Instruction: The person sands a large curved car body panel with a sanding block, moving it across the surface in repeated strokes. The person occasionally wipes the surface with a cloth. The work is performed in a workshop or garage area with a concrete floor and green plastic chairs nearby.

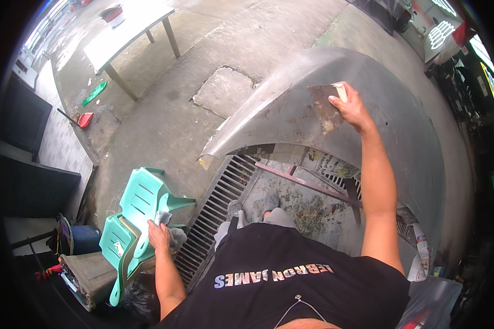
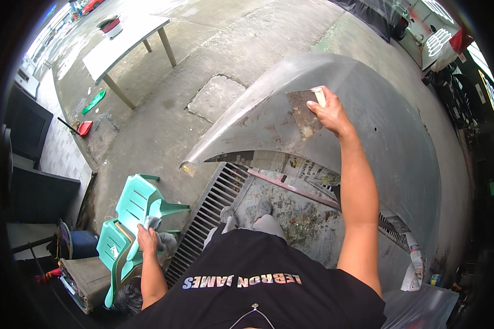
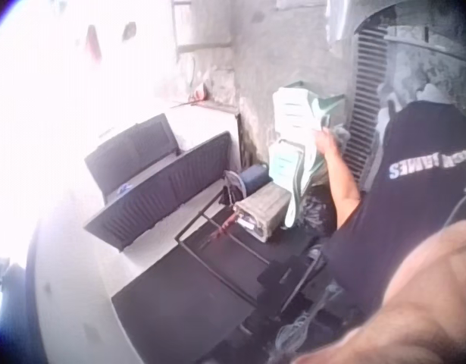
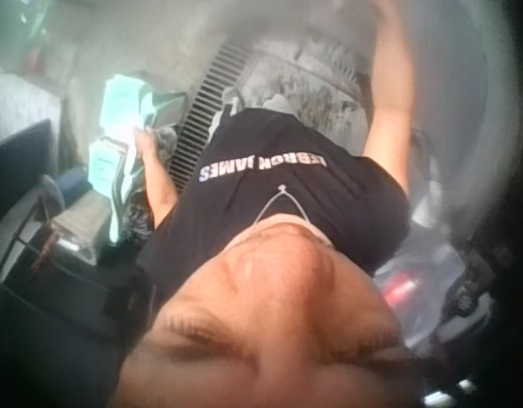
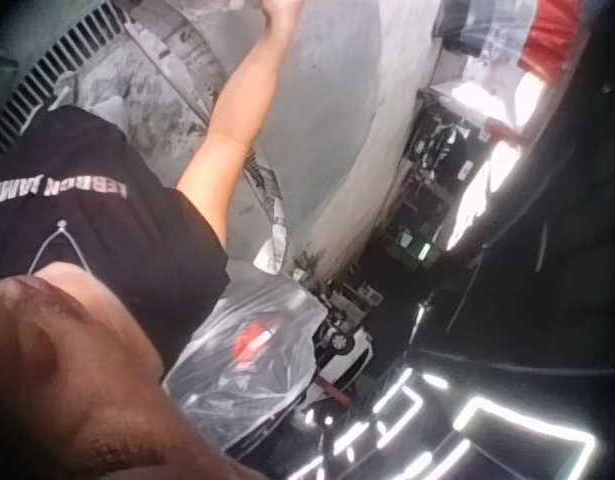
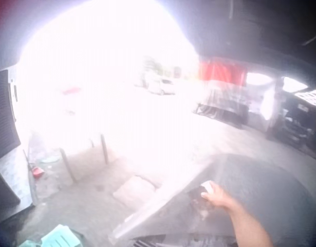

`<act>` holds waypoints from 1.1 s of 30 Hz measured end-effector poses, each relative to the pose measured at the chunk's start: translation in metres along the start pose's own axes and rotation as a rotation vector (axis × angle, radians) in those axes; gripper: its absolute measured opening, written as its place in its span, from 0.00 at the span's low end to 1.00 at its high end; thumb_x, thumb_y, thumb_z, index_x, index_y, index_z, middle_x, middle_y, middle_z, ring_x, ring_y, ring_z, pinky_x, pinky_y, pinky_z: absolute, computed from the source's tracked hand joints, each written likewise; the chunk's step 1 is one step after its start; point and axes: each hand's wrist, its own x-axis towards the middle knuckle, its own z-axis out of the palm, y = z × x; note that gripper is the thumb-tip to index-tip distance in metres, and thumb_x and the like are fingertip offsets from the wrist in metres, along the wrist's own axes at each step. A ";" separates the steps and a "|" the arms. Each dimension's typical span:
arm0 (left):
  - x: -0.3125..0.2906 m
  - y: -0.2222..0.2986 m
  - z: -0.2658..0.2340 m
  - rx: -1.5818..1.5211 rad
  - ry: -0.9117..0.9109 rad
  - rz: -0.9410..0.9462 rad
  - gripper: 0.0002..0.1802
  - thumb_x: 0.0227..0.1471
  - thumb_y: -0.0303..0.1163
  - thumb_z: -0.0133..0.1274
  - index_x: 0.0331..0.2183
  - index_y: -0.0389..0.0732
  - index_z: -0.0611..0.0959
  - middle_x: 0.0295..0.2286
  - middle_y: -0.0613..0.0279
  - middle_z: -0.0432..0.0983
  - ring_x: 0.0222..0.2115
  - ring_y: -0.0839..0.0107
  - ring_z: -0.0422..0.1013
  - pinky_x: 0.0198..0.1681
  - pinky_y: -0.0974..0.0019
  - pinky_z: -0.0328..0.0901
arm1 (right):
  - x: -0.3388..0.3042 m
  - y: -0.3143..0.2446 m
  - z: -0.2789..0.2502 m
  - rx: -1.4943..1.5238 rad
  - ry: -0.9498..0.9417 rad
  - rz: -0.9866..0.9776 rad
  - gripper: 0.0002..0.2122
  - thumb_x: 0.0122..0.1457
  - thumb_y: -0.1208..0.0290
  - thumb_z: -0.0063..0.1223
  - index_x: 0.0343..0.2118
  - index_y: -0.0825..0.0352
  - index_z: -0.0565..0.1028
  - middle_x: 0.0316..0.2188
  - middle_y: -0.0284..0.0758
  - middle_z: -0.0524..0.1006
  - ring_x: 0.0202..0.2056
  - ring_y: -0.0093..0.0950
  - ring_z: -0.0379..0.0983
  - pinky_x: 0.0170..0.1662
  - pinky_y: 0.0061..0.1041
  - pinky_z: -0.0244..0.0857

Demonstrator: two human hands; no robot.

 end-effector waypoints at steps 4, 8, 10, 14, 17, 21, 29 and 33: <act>-0.002 0.014 0.000 0.025 -0.016 -0.050 0.20 0.59 0.35 0.55 0.46 0.33 0.69 0.39 0.32 0.78 0.42 0.33 0.75 0.47 0.38 0.68 | 0.089 0.026 0.005 -0.205 -0.106 0.007 0.21 0.58 0.65 0.63 0.50 0.72 0.74 0.36 0.44 0.80 0.40 0.36 0.78 0.45 0.35 0.71; 0.002 0.022 0.004 0.045 -0.035 -0.090 0.21 0.59 0.35 0.56 0.48 0.34 0.68 0.41 0.35 0.77 0.43 0.35 0.75 0.46 0.39 0.69 | 0.125 0.008 0.031 -0.380 -0.144 -0.003 0.22 0.60 0.64 0.63 0.50 0.77 0.73 0.41 0.50 0.82 0.50 0.41 0.80 0.51 0.40 0.72; 0.002 0.009 0.009 0.077 -0.028 -0.117 0.22 0.60 0.35 0.55 0.49 0.34 0.67 0.42 0.35 0.77 0.44 0.35 0.75 0.47 0.39 0.69 | 0.096 -0.029 0.074 -0.433 -0.221 -0.057 0.22 0.61 0.63 0.63 0.50 0.77 0.74 0.43 0.52 0.82 0.50 0.45 0.80 0.53 0.42 0.73; 0.000 0.008 0.011 0.094 -0.035 -0.165 0.23 0.60 0.36 0.55 0.51 0.35 0.67 0.42 0.36 0.77 0.44 0.35 0.75 0.48 0.39 0.69 | 0.065 -0.075 0.087 -0.383 -0.416 -0.229 0.20 0.63 0.62 0.61 0.47 0.75 0.74 0.48 0.57 0.79 0.51 0.49 0.78 0.58 0.45 0.72; 0.004 0.023 0.008 0.096 -0.067 -0.188 0.24 0.60 0.36 0.55 0.52 0.35 0.66 0.42 0.35 0.76 0.44 0.35 0.75 0.48 0.39 0.69 | 0.123 -0.015 0.053 -0.335 -0.111 -0.081 0.24 0.57 0.59 0.68 0.46 0.75 0.75 0.40 0.54 0.83 0.45 0.47 0.81 0.50 0.42 0.73; 0.007 0.029 0.010 0.108 -0.069 -0.153 0.24 0.60 0.36 0.54 0.52 0.35 0.66 0.43 0.34 0.76 0.44 0.35 0.75 0.48 0.40 0.69 | 0.146 0.040 0.032 -0.298 -0.067 -0.165 0.28 0.48 0.54 0.76 0.40 0.73 0.76 0.34 0.53 0.83 0.41 0.46 0.82 0.48 0.43 0.75; 0.007 0.028 0.005 0.144 -0.094 -0.223 0.25 0.60 0.36 0.55 0.53 0.35 0.65 0.44 0.33 0.77 0.45 0.34 0.76 0.48 0.40 0.70 | 0.029 -0.078 0.117 -0.193 -0.456 -0.352 0.17 0.58 0.62 0.71 0.37 0.69 0.76 0.30 0.41 0.85 0.32 0.31 0.84 0.35 0.32 0.77; 0.006 0.021 0.012 0.114 -0.040 -0.175 0.25 0.60 0.37 0.55 0.51 0.34 0.65 0.41 0.32 0.78 0.44 0.34 0.75 0.48 0.39 0.69 | 0.106 0.007 0.039 -0.025 -0.199 -0.131 0.16 0.57 0.63 0.70 0.39 0.70 0.80 0.31 0.38 0.86 0.32 0.26 0.82 0.38 0.28 0.76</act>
